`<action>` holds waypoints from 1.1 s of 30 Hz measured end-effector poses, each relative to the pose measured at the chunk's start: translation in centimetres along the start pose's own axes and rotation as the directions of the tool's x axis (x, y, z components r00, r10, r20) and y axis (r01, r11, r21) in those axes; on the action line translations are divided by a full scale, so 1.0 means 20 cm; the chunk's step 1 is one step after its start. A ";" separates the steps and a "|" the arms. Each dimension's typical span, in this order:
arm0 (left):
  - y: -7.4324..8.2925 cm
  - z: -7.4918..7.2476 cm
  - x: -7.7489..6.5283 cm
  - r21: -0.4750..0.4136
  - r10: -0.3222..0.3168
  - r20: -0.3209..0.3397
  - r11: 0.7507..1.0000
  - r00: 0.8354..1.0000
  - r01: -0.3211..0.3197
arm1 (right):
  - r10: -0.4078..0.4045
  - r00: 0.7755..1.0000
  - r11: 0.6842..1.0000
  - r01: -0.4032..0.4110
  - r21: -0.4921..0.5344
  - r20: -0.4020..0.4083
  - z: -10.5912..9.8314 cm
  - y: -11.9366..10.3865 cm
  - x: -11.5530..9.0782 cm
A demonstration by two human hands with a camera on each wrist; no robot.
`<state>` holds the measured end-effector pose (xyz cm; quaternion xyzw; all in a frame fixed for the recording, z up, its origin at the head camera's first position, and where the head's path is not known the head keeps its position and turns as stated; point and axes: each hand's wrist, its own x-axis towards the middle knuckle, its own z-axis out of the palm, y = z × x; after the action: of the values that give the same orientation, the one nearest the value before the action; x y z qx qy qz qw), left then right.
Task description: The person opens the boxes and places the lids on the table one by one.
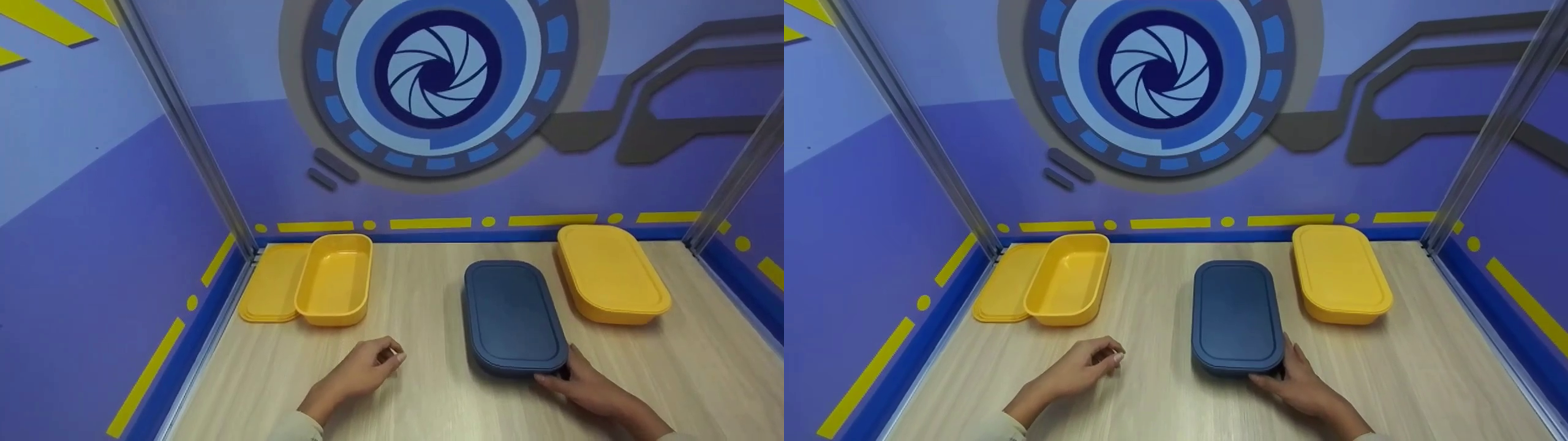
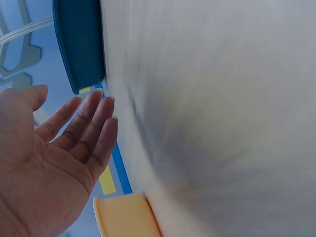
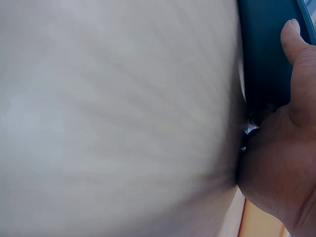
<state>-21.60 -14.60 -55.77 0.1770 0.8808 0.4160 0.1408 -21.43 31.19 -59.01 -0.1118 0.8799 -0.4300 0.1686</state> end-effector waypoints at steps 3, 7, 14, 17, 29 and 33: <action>0.02 0.03 0.02 -0.034 -0.014 0.011 0.999 1.000 0.014 | 0.004 1.000 1.000 -0.004 0.014 0.002 0.00 0.00 0.00; 0.04 0.07 0.04 -0.040 -0.032 0.009 0.999 0.999 0.033 | 0.034 0.999 0.999 -0.035 0.036 0.022 0.00 -0.01 0.01; 0.13 0.19 0.11 0.022 0.016 -0.005 1.000 1.000 -0.016 | 0.068 0.996 0.996 -0.071 0.059 0.062 -0.02 0.00 0.02; 0.19 0.26 0.14 0.104 0.051 -0.009 0.993 0.999 -0.050 | 0.086 0.993 0.992 -0.092 0.080 0.081 -0.02 0.01 0.03; 0.43 0.48 0.23 0.401 0.305 -0.071 0.880 0.950 -0.253 | 0.085 0.991 0.992 -0.094 0.089 0.103 -0.02 0.00 0.01; 0.46 0.56 0.30 0.575 0.380 -0.019 0.761 0.925 -0.301 | 0.111 0.987 0.989 -0.121 0.088 0.112 -0.02 -0.01 0.02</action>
<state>-20.78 1.06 -56.14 0.3392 0.9239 0.1679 -0.0554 -21.92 31.27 -58.62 -0.0754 0.8533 -0.4539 0.2454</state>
